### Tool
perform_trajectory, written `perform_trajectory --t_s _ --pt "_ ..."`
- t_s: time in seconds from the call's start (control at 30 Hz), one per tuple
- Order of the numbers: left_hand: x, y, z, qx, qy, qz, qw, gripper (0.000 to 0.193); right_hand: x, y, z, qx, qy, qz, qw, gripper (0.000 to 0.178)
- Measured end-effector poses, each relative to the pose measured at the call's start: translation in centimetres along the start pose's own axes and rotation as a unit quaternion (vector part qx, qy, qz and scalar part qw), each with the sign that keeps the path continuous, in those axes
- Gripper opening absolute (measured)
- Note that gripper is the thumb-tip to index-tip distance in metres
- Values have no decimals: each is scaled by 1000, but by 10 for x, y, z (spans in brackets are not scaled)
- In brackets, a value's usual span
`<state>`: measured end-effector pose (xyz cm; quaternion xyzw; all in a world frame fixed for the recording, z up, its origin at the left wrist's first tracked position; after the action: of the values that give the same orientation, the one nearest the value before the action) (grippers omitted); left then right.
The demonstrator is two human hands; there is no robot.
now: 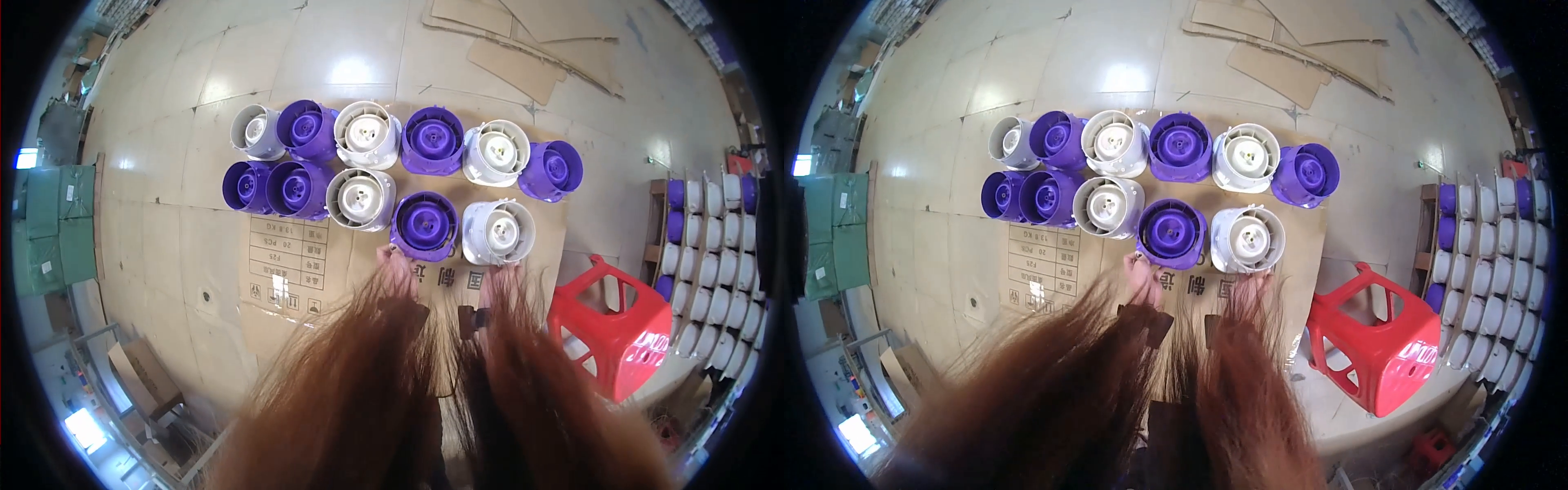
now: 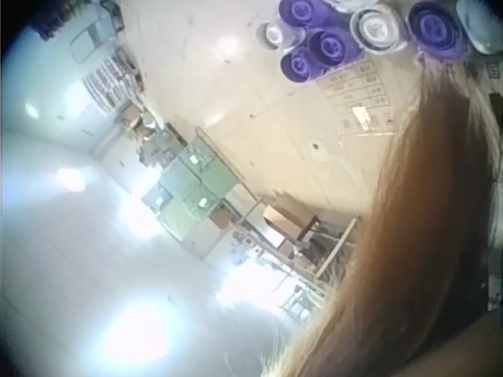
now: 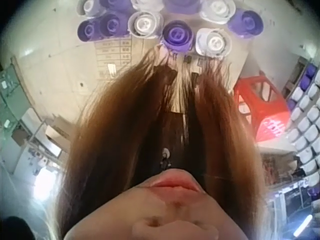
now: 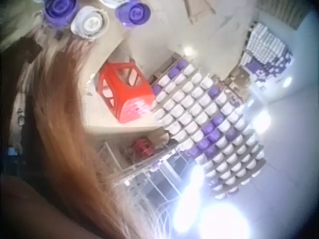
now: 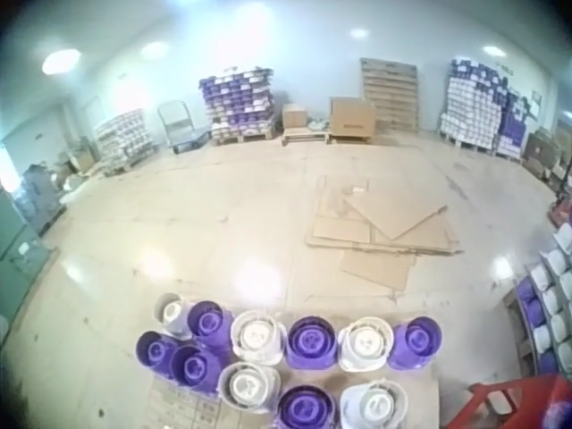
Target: The recorder is assembling white and purple plastic components on a workbench in a factory environment.
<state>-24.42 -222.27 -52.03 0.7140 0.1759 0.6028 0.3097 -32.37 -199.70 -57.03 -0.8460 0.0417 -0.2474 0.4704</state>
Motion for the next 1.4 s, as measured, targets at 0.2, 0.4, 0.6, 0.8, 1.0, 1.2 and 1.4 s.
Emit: perform_trajectory --t_s 0.2,0.4,0.6,0.8,1.0,1.2,1.4 --pt "-18 -10 -5 16 41 -88 995 8 18 -5 -45 -13 96 -13 995 15" --pt "-24 -13 -11 -30 66 -99 992 13 5 -17 -32 287 -26 9 957 15" --pt "-25 -14 -19 -19 9 -75 997 19 -2 -16 -29 208 -35 7 977 11" --pt "-18 -12 -12 -9 -46 -37 998 22 -2 -18 -31 271 -78 -24 959 16" --pt "-15 -10 -14 1 -79 -32 996 30 1 -21 -41 188 -98 -50 976 21" --pt "-7 2 -24 -62 -167 -39 983 43 -9 -19 -38 179 -140 -116 967 23" --pt "25 12 -6 -163 -194 1 967 49 22 -40 -48 162 -171 -126 964 47"
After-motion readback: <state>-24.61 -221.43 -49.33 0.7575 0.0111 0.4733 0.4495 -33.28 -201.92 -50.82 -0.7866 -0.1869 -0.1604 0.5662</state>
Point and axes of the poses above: each hand's wrist, its own x-axis away from the middle knuckle, its own z-axis out of the back of the hand, y = z × x, the point moved 4 cm from there along -x, towards the middle knuckle, and after that the axes turned 5 degrees about -x, right-handed, at the moved point
